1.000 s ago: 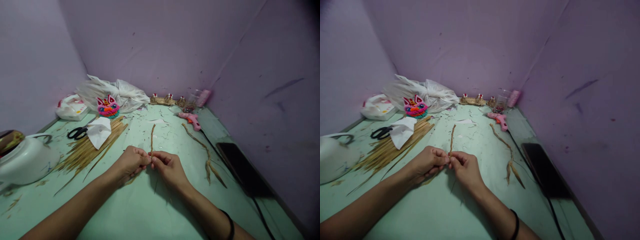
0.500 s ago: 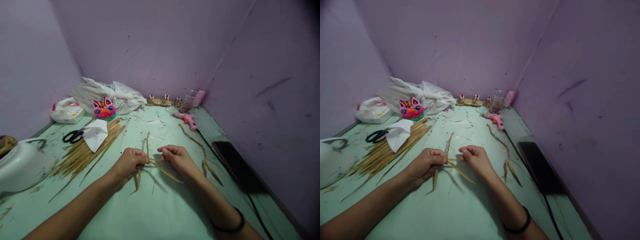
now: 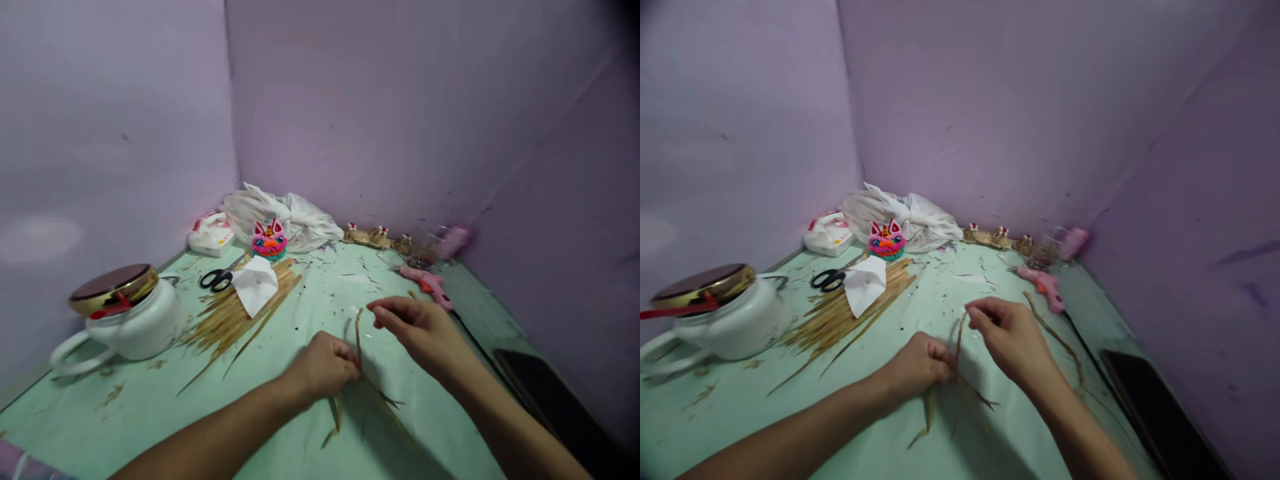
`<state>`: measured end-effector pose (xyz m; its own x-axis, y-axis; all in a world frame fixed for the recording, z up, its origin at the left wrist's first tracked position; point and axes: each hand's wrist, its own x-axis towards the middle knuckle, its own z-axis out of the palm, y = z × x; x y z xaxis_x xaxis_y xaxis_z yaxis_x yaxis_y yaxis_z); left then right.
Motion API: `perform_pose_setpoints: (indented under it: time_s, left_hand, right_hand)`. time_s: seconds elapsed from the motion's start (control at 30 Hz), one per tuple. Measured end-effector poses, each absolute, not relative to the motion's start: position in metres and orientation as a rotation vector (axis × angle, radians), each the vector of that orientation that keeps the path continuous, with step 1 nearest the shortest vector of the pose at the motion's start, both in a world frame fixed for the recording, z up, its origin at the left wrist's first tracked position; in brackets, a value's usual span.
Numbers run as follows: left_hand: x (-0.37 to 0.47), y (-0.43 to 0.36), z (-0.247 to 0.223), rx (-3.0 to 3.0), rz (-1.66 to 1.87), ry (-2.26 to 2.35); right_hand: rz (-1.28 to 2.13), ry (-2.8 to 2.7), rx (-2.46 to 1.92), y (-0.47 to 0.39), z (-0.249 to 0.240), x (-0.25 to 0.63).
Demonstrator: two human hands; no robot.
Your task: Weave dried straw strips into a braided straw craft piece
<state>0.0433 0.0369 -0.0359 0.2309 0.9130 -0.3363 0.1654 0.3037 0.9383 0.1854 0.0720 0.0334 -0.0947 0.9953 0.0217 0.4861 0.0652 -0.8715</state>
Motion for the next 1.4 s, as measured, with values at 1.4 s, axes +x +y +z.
perform_pose_setpoints:
  time_s: [1.4]
  left_hand:
    - [0.038, 0.040, -0.029, 1.060, 0.706, 1.230]
  right_hand:
    - [1.559, -1.150, -1.239, 0.182, 0.051, 0.138]
